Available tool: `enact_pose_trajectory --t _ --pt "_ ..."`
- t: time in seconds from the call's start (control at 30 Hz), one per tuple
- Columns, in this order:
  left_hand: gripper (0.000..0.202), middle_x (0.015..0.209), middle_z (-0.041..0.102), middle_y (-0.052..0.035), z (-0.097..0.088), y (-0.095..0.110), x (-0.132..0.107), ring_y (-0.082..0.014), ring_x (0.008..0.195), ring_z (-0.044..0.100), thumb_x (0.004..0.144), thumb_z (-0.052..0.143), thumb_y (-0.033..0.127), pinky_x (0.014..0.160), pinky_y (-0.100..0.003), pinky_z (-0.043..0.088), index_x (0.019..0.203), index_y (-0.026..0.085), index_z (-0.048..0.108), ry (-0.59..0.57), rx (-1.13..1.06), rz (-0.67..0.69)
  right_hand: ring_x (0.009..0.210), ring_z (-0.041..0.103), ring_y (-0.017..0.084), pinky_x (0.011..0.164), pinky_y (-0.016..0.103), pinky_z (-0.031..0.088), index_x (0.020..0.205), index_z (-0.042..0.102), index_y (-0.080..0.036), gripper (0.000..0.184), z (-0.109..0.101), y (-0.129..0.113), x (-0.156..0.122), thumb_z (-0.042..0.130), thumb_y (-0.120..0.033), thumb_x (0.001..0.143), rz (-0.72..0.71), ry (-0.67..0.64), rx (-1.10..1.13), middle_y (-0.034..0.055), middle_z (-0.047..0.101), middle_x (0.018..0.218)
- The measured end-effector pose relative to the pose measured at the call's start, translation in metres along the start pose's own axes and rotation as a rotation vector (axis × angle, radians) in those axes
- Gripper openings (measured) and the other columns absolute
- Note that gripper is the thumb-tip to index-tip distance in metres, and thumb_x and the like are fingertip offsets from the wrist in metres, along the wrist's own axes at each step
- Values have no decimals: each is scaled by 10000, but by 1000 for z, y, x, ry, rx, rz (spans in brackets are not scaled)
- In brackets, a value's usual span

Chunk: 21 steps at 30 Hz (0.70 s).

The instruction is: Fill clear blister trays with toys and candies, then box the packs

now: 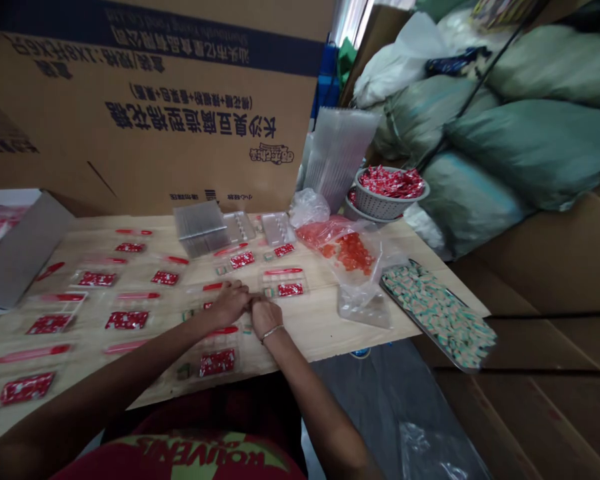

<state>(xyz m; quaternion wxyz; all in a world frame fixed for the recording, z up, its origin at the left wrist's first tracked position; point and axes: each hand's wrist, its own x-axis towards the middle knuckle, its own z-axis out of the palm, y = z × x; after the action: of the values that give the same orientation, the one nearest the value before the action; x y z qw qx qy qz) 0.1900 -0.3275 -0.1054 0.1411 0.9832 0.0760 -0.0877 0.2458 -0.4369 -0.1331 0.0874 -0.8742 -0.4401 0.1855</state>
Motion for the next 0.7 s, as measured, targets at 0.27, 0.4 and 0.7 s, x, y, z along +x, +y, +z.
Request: enact_pose_trajectory --t 0.27,0.4,0.7 --pt "161 706 644 -47 15 -12 6 -175 758 563 651 556 8 707 -282 409 643 138 651 -8 -240 -28 755 612 148 683 238 452 874 605 -156 108 15 24 -22 523 -120 814 -89 65 423 45 665 856" --pt "80 596 592 21 14 -19 0 -107 572 511 582 627 58 543 -203 376 624 126 631 -5 -415 -97 751 592 142 701 240 441 877 619 -166 120 17 22 -25 581 -105 780 -216 -34 428 24 645 820" --pt "105 516 597 23 19 -20 -27 -98 501 485 549 684 251 521 -210 391 558 160 634 152 -1091 -204 639 527 106 617 221 421 758 581 -163 44 5 26 -26 619 -150 740 -178 28 761 -15 574 709"
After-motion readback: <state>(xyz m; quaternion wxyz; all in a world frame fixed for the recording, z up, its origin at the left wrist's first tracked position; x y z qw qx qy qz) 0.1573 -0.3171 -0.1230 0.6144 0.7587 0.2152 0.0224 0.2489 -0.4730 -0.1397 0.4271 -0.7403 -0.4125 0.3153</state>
